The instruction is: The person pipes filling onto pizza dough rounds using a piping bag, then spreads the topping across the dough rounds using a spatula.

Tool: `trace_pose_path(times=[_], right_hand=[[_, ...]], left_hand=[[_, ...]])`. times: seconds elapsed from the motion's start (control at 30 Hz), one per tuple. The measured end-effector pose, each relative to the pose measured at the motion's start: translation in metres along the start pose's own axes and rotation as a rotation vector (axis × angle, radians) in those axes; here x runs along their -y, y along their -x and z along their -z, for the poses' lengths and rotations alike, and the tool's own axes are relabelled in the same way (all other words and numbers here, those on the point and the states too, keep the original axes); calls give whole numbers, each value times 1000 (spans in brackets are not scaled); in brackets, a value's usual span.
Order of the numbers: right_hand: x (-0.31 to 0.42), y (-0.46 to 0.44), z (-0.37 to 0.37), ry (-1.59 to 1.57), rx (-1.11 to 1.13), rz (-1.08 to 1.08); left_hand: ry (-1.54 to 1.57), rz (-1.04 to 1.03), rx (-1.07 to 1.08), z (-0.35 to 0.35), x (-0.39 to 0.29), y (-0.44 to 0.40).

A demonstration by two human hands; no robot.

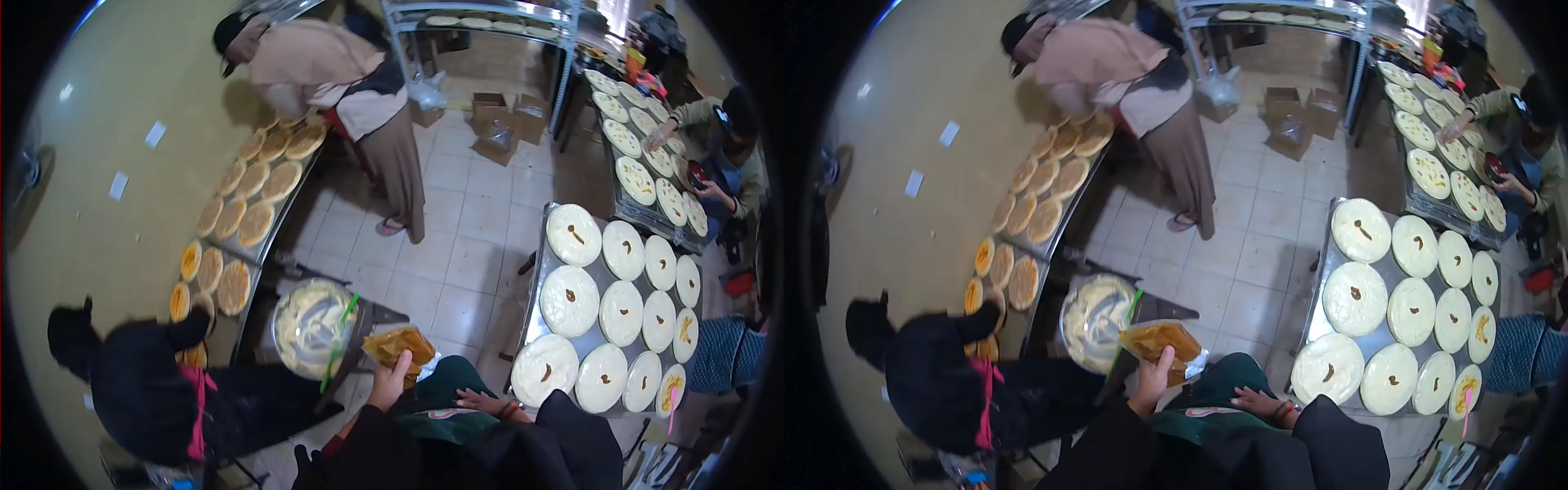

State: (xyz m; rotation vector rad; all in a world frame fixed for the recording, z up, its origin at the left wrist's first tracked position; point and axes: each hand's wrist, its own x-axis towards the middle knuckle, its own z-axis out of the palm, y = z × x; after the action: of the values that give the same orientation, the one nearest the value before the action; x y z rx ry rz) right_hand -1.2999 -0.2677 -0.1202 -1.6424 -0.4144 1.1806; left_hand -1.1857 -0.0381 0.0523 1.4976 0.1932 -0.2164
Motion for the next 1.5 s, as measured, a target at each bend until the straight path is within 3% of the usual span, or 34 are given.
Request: trace_pose_path(times=[0.07,0.17,0.3,0.4,0.47,0.5,0.57,0.6,0.63,0.67,0.7,0.77,0.83,0.9,0.97,1.03,1.1,1.13,1.23,1.3,1.37,1.43,1.5], right_hand=[[22,-17,28,8,-206,17],[52,-33,79,-86,-303,-151],[80,-54,183,15,-353,-265],[88,-67,284,-133,-634,-146],[115,-72,352,125,-853,158],[143,-73,384,122,-845,160],[191,-75,446,95,-754,448],[191,-81,470,93,-737,439],[188,-93,495,-137,-538,327],[185,-104,521,-360,-335,210],[187,-112,548,-356,-322,201],[187,-125,602,-337,-280,183],[163,-142,641,-339,-220,192],[178,-147,704,187,-576,383],[152,-147,745,325,-631,231],[149,-157,801,-151,-694,-25],[145,-172,862,-225,-752,-123],[155,-184,894,-385,-762,-56],[183,-239,1011,-304,-668,-198],[198,-303,1094,-227,-558,-192],[187,-394,1175,-80,-360,-129],[258,-452,1198,-168,-428,-159],[296,-523,1221,-179,-351,-206]], left_hand=[[-29,-30,72,-3,-15,-48],[82,-36,183,-15,-23,-106],[37,-32,247,-48,-31,-192],[69,18,281,-85,-34,-269],[92,75,300,-115,-48,-309],[71,151,293,-129,-56,-330],[56,216,282,-155,-83,-381],[61,339,321,-169,-101,-402],[69,457,360,-180,-117,-424],[87,347,364,-193,-125,-446],[98,352,351,-200,-119,-472],[82,129,388,-212,-103,-526],[122,178,394,-224,-102,-570],[181,180,408,-233,-127,-628],[220,138,495,-247,-153,-668],[232,90,477,-254,-165,-714],[199,-12,498,-261,-169,-756],[214,-19,469,-264,-173,-778],[221,-30,411,-267,-179,-837],[282,129,308,-270,-189,-882],[355,98,175,-273,-170,-910],[425,44,-7,-275,-175,-939],[475,11,-73,-264,-184,-967]])
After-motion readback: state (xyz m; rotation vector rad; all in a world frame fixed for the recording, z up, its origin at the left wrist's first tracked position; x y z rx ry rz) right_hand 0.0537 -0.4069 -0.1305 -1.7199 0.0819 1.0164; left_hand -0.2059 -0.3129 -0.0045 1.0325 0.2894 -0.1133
